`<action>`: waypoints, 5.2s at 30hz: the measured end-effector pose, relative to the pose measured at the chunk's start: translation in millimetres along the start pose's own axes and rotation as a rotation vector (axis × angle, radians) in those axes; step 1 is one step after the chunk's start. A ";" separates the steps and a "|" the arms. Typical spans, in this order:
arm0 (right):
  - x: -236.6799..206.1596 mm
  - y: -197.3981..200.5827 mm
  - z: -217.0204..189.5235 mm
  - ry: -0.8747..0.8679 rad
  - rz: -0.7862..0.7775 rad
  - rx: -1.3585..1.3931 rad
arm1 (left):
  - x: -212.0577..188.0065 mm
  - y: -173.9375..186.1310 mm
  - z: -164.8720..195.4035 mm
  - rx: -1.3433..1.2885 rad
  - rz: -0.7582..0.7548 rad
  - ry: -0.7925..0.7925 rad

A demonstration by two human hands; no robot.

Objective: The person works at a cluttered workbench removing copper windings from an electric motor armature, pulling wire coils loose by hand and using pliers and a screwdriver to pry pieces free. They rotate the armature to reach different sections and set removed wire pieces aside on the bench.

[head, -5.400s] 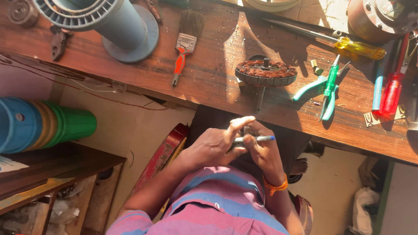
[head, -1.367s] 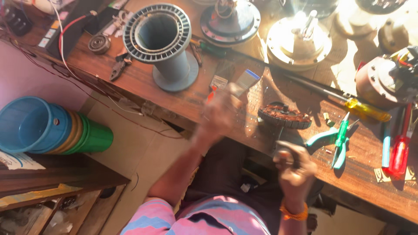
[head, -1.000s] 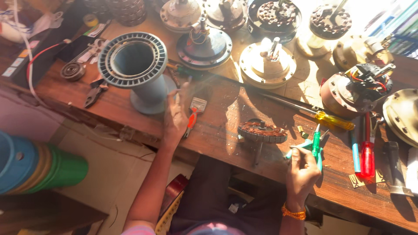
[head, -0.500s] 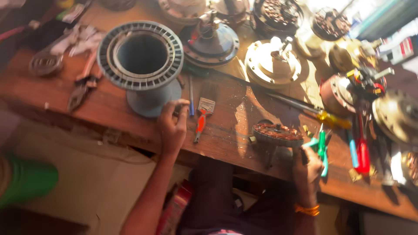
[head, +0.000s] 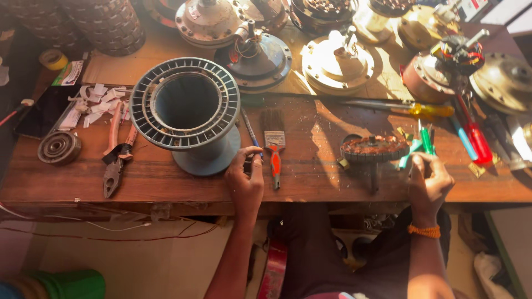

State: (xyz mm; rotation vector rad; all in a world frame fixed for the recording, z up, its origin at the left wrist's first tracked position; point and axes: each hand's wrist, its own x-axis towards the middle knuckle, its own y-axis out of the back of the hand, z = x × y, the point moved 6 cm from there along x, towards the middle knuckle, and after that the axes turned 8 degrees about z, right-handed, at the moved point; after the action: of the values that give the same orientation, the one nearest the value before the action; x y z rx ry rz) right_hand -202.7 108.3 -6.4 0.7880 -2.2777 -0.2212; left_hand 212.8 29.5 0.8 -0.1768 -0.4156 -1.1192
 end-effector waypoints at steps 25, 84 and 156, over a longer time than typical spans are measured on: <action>18.7 47.8 38.6 0.094 -0.048 0.181 | -42.8 -52.1 46.1 -0.109 -0.026 -0.095; 93.9 -7.4 -56.0 0.295 -0.812 0.245 | -104.4 -216.3 83.7 -0.012 -0.338 -0.667; 94.0 -3.9 -67.5 0.336 -0.656 0.261 | -99.6 -215.5 120.2 0.161 -0.360 -0.677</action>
State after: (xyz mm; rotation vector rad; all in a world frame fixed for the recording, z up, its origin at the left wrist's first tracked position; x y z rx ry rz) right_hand -208.5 53.5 95.4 1.5704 -1.6915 -0.0754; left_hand -45.9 60.6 54.5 -0.3498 -1.1729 -1.3575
